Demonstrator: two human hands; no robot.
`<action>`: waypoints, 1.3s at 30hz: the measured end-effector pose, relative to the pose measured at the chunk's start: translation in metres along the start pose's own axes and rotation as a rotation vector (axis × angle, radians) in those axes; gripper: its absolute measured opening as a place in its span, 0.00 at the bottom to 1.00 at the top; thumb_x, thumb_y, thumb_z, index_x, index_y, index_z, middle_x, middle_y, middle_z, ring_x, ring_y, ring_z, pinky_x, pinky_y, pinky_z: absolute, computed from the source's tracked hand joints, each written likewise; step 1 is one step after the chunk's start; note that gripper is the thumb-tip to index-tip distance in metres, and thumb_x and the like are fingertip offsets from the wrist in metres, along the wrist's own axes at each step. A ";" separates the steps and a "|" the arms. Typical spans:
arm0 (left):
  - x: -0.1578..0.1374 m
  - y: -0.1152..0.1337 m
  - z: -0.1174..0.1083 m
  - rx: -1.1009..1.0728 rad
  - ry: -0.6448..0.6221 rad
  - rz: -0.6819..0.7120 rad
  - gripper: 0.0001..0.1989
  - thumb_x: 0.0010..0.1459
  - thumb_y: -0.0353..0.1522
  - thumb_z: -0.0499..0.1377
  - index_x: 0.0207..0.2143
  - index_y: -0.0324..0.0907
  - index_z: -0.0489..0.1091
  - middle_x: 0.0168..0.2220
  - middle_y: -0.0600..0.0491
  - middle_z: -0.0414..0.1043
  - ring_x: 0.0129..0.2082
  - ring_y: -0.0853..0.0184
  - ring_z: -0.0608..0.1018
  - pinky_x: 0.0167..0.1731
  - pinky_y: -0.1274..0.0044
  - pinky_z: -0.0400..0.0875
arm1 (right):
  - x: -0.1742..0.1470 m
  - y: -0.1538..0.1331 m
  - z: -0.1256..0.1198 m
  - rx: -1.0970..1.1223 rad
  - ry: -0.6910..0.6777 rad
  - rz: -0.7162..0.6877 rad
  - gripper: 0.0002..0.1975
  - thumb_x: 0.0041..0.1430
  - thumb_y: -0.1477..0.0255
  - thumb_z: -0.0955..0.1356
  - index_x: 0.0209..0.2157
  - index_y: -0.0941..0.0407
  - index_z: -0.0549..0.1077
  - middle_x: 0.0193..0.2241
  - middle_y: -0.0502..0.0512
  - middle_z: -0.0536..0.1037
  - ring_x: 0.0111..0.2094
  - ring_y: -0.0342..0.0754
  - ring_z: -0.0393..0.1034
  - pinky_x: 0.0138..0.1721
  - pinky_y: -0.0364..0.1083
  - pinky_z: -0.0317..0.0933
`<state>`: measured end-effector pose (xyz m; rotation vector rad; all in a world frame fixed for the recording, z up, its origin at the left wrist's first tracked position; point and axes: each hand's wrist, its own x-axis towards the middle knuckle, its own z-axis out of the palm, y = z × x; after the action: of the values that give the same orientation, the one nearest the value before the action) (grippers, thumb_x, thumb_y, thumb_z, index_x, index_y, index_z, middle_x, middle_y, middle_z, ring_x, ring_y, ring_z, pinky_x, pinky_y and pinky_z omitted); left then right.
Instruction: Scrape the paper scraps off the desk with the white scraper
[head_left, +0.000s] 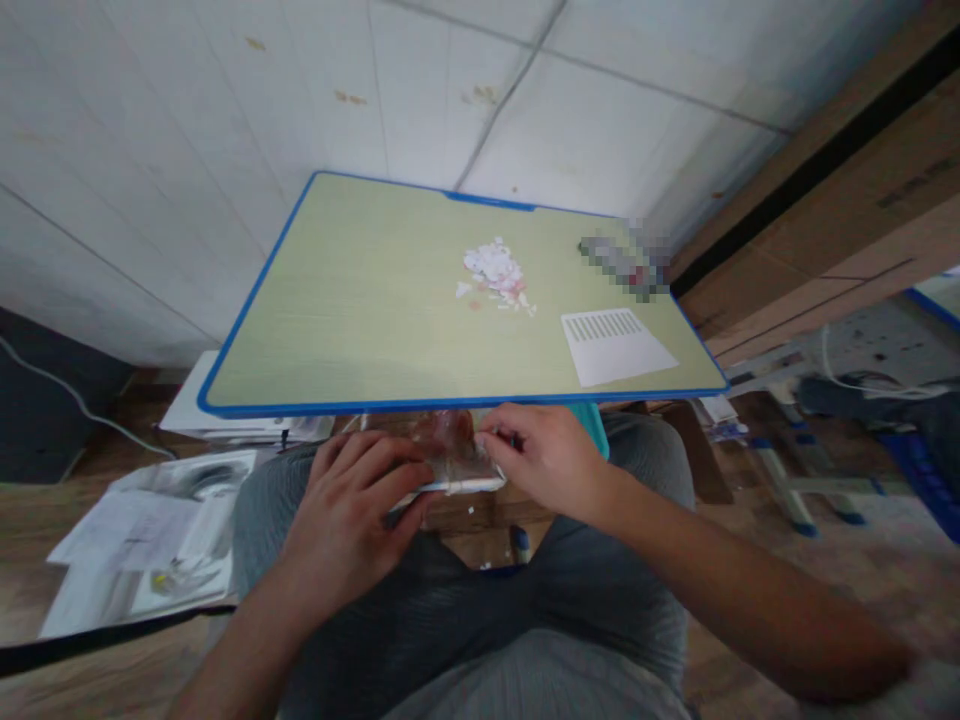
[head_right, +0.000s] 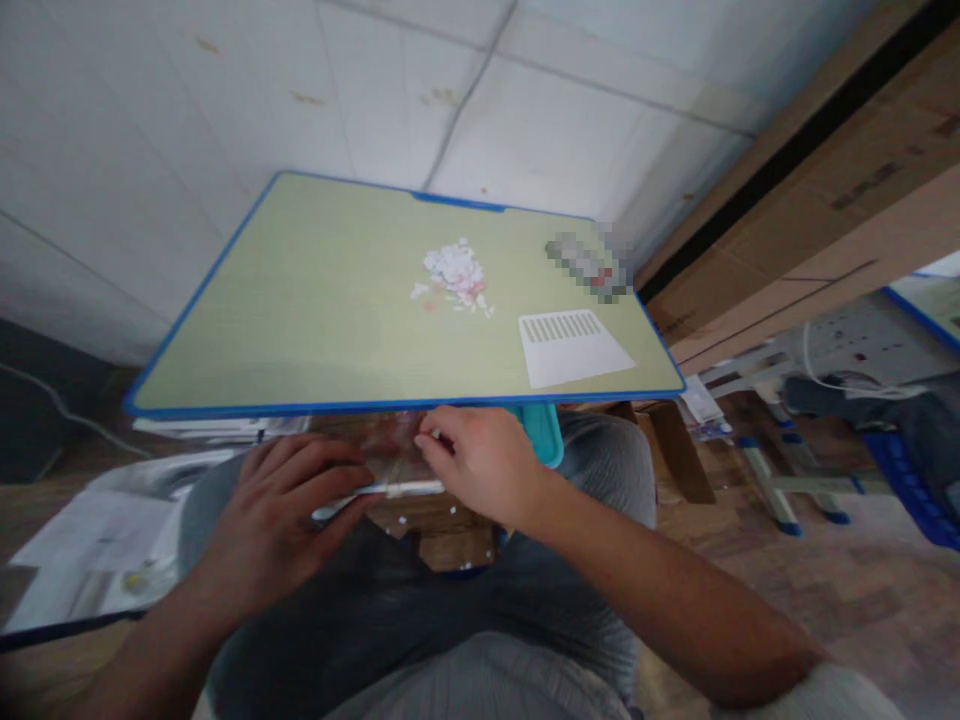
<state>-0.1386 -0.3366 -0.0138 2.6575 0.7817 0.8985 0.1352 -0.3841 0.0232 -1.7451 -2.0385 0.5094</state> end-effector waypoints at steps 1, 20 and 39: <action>0.001 0.000 0.000 0.000 -0.003 -0.002 0.05 0.75 0.29 0.66 0.46 0.48 0.82 0.49 0.49 0.85 0.50 0.51 0.83 0.55 0.59 0.71 | 0.002 0.000 0.003 -0.011 0.004 -0.011 0.10 0.77 0.70 0.71 0.47 0.51 0.88 0.42 0.54 0.92 0.40 0.52 0.85 0.41 0.48 0.65; 0.162 0.017 0.028 -0.150 0.186 -0.065 0.06 0.74 0.33 0.64 0.47 0.44 0.81 0.47 0.48 0.85 0.51 0.54 0.85 0.57 0.60 0.81 | 0.000 0.019 -0.005 0.167 0.218 -0.039 0.07 0.72 0.71 0.74 0.47 0.54 0.88 0.39 0.56 0.91 0.36 0.50 0.84 0.42 0.46 0.69; 0.191 0.056 0.077 0.162 -0.363 0.283 0.13 0.83 0.35 0.62 0.60 0.41 0.84 0.57 0.45 0.87 0.57 0.51 0.85 0.59 0.58 0.78 | 0.015 0.193 -0.112 -0.120 0.326 0.188 0.26 0.80 0.55 0.70 0.61 0.61 0.86 0.63 0.74 0.87 0.66 0.68 0.82 0.73 0.65 0.69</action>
<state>0.0605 -0.2809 0.0412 3.0007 0.4154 0.3954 0.3543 -0.3383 0.0187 -1.9556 -1.7191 0.1439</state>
